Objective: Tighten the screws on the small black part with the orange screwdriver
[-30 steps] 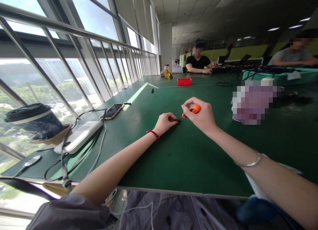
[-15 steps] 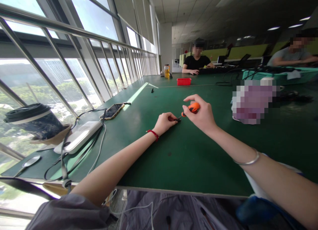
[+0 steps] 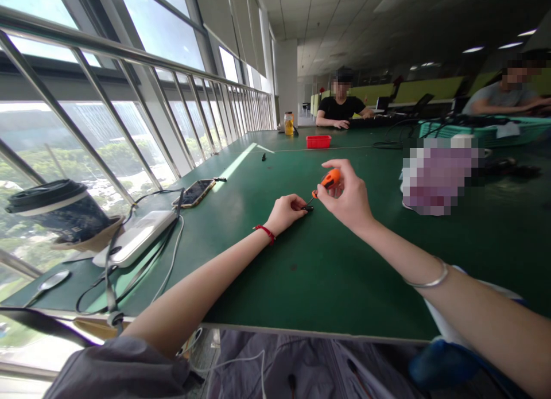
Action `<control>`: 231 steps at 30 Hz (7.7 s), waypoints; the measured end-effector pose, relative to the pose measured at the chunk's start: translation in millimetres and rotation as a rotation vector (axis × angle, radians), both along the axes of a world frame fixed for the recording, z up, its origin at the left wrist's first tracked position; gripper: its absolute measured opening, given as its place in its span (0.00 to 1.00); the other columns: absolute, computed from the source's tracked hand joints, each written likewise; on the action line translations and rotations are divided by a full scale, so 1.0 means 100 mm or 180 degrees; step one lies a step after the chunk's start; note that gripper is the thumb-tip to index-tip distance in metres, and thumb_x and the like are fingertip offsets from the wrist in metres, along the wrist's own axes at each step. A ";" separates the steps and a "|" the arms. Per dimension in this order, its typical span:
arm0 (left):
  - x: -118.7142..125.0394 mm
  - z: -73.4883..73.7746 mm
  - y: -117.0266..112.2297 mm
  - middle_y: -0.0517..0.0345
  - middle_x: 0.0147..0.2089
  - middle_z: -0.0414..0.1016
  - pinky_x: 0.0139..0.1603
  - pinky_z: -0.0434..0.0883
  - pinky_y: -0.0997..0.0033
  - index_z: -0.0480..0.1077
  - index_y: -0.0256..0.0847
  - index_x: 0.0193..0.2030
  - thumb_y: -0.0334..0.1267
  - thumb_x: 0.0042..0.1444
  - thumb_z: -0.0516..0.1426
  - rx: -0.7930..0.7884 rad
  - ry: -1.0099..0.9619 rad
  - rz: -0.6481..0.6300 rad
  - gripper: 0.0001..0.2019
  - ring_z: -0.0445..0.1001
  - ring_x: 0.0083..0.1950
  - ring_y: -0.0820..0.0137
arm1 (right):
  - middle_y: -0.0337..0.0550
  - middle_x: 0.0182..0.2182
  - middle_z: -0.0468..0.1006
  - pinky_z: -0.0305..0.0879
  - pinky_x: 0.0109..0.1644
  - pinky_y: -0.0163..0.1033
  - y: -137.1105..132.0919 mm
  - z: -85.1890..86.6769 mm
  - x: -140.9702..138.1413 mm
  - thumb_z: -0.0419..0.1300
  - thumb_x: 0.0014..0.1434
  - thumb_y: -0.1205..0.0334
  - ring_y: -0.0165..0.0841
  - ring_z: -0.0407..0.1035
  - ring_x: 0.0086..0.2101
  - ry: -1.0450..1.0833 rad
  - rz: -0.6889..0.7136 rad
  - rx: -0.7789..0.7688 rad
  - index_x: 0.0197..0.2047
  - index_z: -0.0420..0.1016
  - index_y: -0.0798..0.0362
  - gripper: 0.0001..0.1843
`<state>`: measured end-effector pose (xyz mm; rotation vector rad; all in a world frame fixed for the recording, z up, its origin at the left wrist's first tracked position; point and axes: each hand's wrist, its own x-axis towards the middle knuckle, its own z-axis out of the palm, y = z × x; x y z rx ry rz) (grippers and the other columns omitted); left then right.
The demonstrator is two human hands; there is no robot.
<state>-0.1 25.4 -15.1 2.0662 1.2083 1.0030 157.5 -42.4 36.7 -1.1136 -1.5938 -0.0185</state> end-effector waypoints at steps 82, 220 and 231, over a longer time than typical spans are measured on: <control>0.01 0.00 0.01 0.56 0.30 0.78 0.36 0.72 0.76 0.76 0.35 0.34 0.27 0.45 0.61 0.0066 0.0229 0.0042 0.07 0.74 0.32 0.73 | 0.36 0.21 0.68 0.59 0.30 0.36 -0.01 0.03 0.02 0.57 0.52 0.50 0.31 0.64 0.23 -0.0105 -0.0075 -0.0312 0.32 0.70 0.49 0.11; -0.03 -0.02 0.00 0.55 0.33 0.78 0.39 0.73 0.73 0.76 0.35 0.35 0.28 0.47 0.60 0.0166 0.0244 -0.0231 0.06 0.74 0.34 0.71 | 0.36 0.23 0.70 0.54 0.27 0.35 0.06 0.11 0.16 0.56 0.51 0.52 0.32 0.64 0.23 -0.0174 -0.0469 -0.0307 0.45 0.67 0.50 0.19; -0.02 -0.03 0.01 0.54 0.35 0.78 0.40 0.73 0.72 0.76 0.35 0.35 0.29 0.48 0.60 0.0146 0.0305 -0.0195 0.07 0.75 0.35 0.71 | 0.35 0.22 0.69 0.55 0.28 0.35 0.06 0.10 0.15 0.55 0.51 0.56 0.32 0.63 0.23 -0.0134 -0.0198 -0.0347 0.42 0.68 0.50 0.15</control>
